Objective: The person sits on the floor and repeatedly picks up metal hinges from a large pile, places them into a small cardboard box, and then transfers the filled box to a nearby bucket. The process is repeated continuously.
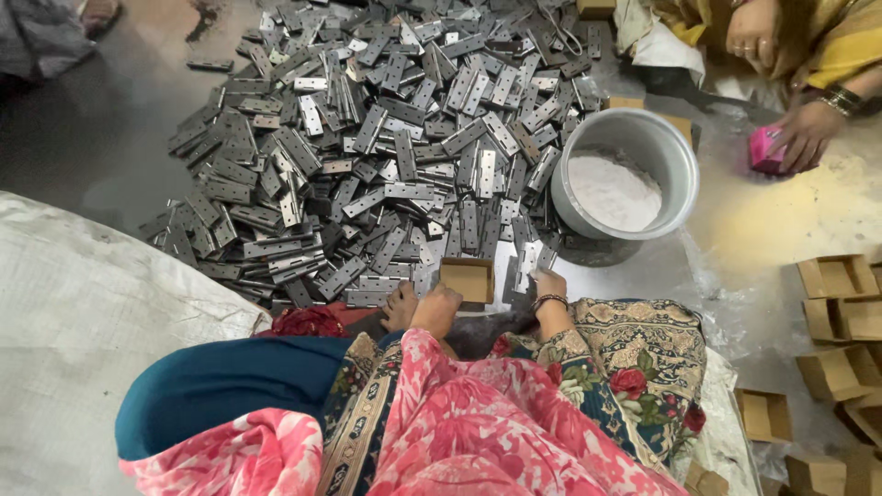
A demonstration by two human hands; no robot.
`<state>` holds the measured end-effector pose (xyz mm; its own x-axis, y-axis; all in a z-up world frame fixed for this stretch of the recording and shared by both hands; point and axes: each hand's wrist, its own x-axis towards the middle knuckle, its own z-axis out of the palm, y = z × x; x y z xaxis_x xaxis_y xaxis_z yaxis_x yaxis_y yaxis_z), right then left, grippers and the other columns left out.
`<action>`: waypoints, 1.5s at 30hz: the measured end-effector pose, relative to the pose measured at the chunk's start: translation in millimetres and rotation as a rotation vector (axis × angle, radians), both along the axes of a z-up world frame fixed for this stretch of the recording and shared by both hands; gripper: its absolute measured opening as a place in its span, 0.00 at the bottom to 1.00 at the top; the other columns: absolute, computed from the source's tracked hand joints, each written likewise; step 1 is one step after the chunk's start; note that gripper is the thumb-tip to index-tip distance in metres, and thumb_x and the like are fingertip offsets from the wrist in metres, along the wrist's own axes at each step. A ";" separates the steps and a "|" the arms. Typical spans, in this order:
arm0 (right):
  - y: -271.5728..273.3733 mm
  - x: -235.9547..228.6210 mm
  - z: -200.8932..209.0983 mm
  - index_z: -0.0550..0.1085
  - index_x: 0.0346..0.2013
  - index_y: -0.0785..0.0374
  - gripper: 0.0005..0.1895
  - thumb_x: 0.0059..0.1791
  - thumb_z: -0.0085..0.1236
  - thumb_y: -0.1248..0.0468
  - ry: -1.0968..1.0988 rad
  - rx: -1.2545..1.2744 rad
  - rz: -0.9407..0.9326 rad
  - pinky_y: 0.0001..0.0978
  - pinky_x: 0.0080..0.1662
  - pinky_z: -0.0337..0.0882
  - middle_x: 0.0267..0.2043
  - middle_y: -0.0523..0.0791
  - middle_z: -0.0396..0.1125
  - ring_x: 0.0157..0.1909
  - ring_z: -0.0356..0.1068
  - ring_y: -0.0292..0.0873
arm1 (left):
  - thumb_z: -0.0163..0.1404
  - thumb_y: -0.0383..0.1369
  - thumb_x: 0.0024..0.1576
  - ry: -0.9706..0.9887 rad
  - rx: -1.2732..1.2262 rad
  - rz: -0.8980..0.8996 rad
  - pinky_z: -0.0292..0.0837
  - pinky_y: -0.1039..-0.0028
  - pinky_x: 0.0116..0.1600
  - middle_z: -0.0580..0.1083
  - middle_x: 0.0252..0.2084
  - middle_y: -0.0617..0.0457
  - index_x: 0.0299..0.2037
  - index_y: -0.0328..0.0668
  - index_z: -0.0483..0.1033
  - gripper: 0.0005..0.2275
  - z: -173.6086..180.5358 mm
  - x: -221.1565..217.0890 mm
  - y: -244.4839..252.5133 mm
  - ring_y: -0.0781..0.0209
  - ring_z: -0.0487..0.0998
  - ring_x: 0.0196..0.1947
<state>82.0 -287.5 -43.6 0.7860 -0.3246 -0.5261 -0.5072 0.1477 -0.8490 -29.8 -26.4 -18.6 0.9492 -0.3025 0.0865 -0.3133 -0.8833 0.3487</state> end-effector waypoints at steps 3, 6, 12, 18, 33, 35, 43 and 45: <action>-4.0 -2.3 13.3 0.77 0.41 0.68 0.12 0.44 0.60 0.66 0.040 0.295 -0.125 0.44 0.39 0.75 0.33 0.49 0.73 0.35 0.73 0.51 | 0.50 0.26 0.50 -0.068 0.089 -0.028 0.75 0.61 0.47 0.77 0.37 0.49 0.33 0.43 0.78 0.05 14.2 3.4 -2.6 0.49 0.77 0.47; -6.8 -4.0 22.8 0.76 0.41 0.67 0.11 0.45 0.56 0.68 0.044 0.480 -0.193 0.44 0.35 0.75 0.32 0.48 0.72 0.32 0.72 0.49 | 0.50 0.27 0.51 -0.115 0.175 -0.087 0.75 0.62 0.49 0.77 0.37 0.50 0.33 0.43 0.79 0.04 29.5 15.7 -2.0 0.50 0.76 0.47; -3.8 -13.1 41.6 0.78 0.39 0.64 0.09 0.47 0.53 0.70 -0.072 0.705 -0.280 0.39 0.27 0.71 0.26 0.43 0.67 0.25 0.69 0.43 | 0.50 0.27 0.53 -0.234 0.390 -0.207 0.76 0.64 0.46 0.78 0.37 0.51 0.32 0.43 0.79 0.05 105.5 59.5 22.2 0.52 0.78 0.44; 0.7 -26.0 56.9 0.72 0.30 0.57 0.15 0.51 0.58 0.50 -0.169 0.722 -0.154 0.36 0.19 0.62 0.17 0.43 0.62 0.14 0.62 0.42 | 0.52 0.27 0.52 -0.370 0.600 -0.234 0.80 0.64 0.38 0.78 0.33 0.51 0.28 0.43 0.81 0.05 238.9 100.8 52.4 0.52 0.82 0.37; 33.6 -34.8 75.1 0.73 0.38 0.58 0.14 0.52 0.57 0.50 -0.173 0.829 -0.063 0.36 0.23 0.65 0.25 0.45 0.67 0.21 0.65 0.43 | 0.52 0.25 0.54 -0.275 0.894 -0.119 0.79 0.61 0.49 0.79 0.42 0.49 0.40 0.49 0.83 0.09 471.5 71.2 21.5 0.49 0.81 0.47; 29.7 -32.0 77.2 0.72 0.39 0.58 0.15 0.52 0.55 0.50 -0.169 0.846 -0.059 0.36 0.24 0.65 0.27 0.46 0.67 0.22 0.66 0.44 | 0.51 0.25 0.55 -0.290 0.893 -0.124 0.79 0.61 0.48 0.79 0.42 0.49 0.40 0.50 0.83 0.09 482.8 62.8 14.0 0.49 0.81 0.47; 12.4 -33.8 65.0 0.71 0.43 0.58 0.16 0.53 0.51 0.50 -0.147 0.850 -0.028 0.37 0.26 0.67 0.31 0.48 0.71 0.26 0.69 0.46 | 0.53 0.26 0.54 -0.244 0.932 -0.145 0.80 0.61 0.45 0.80 0.39 0.50 0.38 0.51 0.85 0.09 493.9 48.1 -13.7 0.49 0.82 0.44; 12.9 -32.2 58.9 0.71 0.43 0.58 0.16 0.53 0.49 0.49 -0.150 0.860 -0.021 0.37 0.26 0.68 0.32 0.49 0.72 0.26 0.70 0.46 | 0.53 0.27 0.55 -0.227 0.962 -0.122 0.81 0.61 0.42 0.80 0.37 0.48 0.39 0.51 0.85 0.08 492.1 52.4 -19.2 0.49 0.83 0.40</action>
